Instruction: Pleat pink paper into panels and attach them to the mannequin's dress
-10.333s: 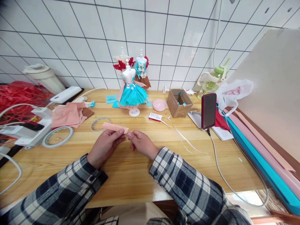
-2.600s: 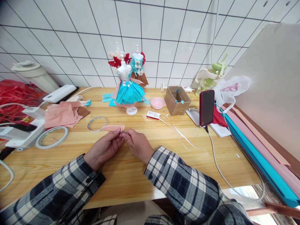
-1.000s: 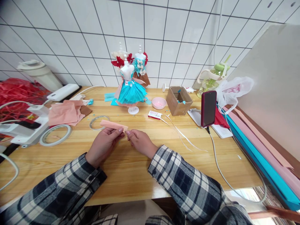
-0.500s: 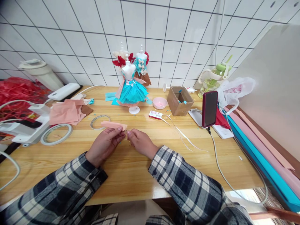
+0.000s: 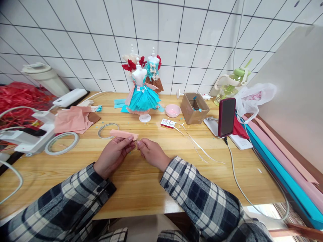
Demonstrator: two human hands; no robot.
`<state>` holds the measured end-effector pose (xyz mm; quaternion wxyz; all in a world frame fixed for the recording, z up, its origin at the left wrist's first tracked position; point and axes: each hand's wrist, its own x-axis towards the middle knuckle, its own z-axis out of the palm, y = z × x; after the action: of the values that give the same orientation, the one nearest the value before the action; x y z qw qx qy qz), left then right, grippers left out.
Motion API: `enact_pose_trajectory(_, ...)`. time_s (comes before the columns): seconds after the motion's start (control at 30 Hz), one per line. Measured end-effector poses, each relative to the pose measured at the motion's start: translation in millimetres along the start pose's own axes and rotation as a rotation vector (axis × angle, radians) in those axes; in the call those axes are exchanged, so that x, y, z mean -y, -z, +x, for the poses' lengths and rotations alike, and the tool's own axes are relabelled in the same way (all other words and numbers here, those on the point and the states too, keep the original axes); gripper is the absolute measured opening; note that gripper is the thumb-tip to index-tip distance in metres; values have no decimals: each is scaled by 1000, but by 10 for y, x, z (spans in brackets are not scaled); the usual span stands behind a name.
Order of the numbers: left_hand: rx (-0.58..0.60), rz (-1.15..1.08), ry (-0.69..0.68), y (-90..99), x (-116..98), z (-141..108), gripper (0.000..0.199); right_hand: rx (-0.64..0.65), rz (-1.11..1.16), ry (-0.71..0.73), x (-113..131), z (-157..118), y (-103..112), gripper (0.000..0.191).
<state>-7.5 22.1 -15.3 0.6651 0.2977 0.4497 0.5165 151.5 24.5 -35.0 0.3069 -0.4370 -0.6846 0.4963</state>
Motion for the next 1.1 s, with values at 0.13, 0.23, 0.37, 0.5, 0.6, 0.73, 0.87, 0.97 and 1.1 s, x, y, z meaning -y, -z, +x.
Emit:
enact_pose_trajectory(0.13, 13, 27, -7, 1, 8, 0, 25, -4, 5, -15, 23, -8, 0, 35)
enact_pose_trajectory(0.23, 15, 24, -7, -1, 10, -2, 25, 6, 38, -36, 32, -6, 0, 35)
enact_pose_trajectory(0.37, 15, 27, -6, 1, 11, -2, 27, 11, 72, -54, 36, 1, 4, 36)
enact_pose_trajectory(0.5, 21, 31, -17, 2, 10, 0, 27, 29, 91, -76, 52, -1, 10, 36)
enact_pose_trajectory(0.6, 31, 27, -17, -5, 7, -3, 27, 33, 104, -85, 64, -5, 13, 36)
enact_pose_trajectory(0.73, 37, 30, -17, -18, 1, -17, 26, 29, 123, -89, 78, -2, 13, 36)
enact_pose_trajectory(0.87, 37, 23, -13, -18, -1, -19, 26, 22, 136, -108, 101, 1, 16, 35)
enact_pose_trajectory(0.97, 43, 21, -15, -7, 6, -10, 26, 13, 127, -110, 110, 1, 22, 36)
enact_pose_trajectory(1.1, 46, 16, -14, 7, 18, 0, 25, 14, 122, -91, 89, 5, 28, 38)
